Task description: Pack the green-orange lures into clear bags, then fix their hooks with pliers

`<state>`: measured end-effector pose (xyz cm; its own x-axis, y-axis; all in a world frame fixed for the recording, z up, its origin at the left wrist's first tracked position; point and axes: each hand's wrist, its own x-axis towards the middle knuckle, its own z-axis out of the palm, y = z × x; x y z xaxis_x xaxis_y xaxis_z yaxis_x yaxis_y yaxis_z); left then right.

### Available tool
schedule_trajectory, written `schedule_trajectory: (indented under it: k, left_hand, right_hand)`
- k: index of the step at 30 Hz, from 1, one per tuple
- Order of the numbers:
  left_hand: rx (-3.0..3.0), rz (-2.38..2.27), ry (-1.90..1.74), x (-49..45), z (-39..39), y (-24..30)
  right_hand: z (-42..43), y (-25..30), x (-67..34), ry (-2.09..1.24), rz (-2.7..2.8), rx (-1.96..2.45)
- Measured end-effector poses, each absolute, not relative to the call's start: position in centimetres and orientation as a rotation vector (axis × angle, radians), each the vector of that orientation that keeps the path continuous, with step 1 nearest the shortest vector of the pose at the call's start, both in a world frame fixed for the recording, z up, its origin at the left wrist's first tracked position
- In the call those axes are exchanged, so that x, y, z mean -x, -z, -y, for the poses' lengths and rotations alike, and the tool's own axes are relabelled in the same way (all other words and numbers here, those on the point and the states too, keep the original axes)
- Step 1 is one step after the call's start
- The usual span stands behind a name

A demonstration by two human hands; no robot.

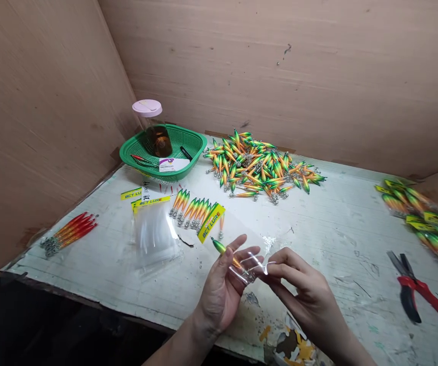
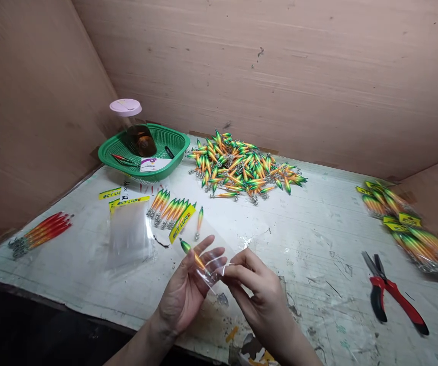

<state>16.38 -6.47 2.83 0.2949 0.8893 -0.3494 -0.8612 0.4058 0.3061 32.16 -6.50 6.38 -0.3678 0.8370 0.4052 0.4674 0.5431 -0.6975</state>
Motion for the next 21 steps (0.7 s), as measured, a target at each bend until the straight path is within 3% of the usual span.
schedule_trajectory:
  k: [10, 18, 21]
  left_hand:
    - [0.182, -0.67, -1.327, -13.2, 5.9, -3.3]
    - [0.143, -0.714, -1.519, -7.5, 4.1, -4.0]
    - [0.157, -0.759, -1.514, -7.8, 3.9, -4.1]
  right_hand:
    - [4.5, -7.2, -31.7, -0.626, 2.013, 1.018]
    - [-1.5, 1.4, -26.2, -0.403, 2.294, 1.096]
    - [-1.3, 1.4, -26.0, -0.372, 2.291, 1.055]
